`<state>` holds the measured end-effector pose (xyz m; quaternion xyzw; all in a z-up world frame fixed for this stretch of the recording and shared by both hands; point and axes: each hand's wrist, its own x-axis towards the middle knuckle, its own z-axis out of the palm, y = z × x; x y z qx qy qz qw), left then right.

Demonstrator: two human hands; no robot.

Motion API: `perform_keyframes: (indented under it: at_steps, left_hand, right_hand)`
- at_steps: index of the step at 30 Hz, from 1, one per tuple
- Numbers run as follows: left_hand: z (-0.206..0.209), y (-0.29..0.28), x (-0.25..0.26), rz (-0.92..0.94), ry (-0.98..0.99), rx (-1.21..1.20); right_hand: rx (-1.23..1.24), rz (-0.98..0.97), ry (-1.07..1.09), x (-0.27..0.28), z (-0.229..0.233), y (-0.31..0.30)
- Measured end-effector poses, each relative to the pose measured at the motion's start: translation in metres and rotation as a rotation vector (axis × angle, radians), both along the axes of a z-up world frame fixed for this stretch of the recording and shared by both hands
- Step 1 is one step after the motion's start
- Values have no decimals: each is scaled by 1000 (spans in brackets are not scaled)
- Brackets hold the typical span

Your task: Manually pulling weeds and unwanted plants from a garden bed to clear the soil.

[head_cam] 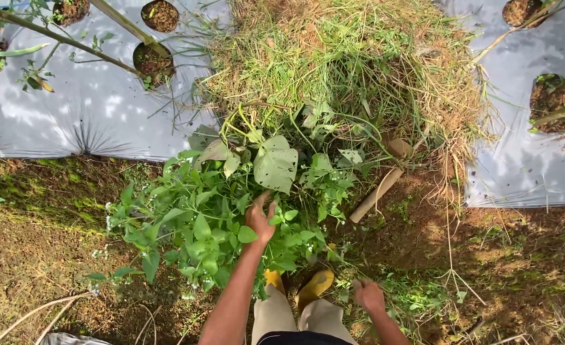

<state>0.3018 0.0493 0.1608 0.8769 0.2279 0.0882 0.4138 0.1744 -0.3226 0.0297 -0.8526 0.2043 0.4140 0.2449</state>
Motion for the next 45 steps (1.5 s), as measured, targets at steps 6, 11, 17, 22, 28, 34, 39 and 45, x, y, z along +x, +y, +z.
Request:
perform_keyframes:
  at_steps: [6,11,17,22,28,34,39,45]
  left_hand:
    - [105,14,10,257,313,-880]
    - [2,51,10,-132,563,71]
    - [-50,68,-12,-188,683,3]
    - [-37,63,-24,-129,678,-183]
    - [-20,63,-7,-132,680,-166]
    - [-3,70,-3,-123,695,-140]
    - [13,70,-15,-106,715,-102]
    - [36,64,-8,-132,736,-63]
  right_hand:
    - [288,55,-173,68,111,99]
    - [398,78,-320,128,235,171]
    - [444,263,-572,218,226,210]
    - [253,-88,-354,267,280,195]
    - [-45,183,-378,280,227,183]
    - [491,561,-715,283,234,277]
    - [509,-323,-442,304,411,383]
    - [-154,914,-857,392,213,367]
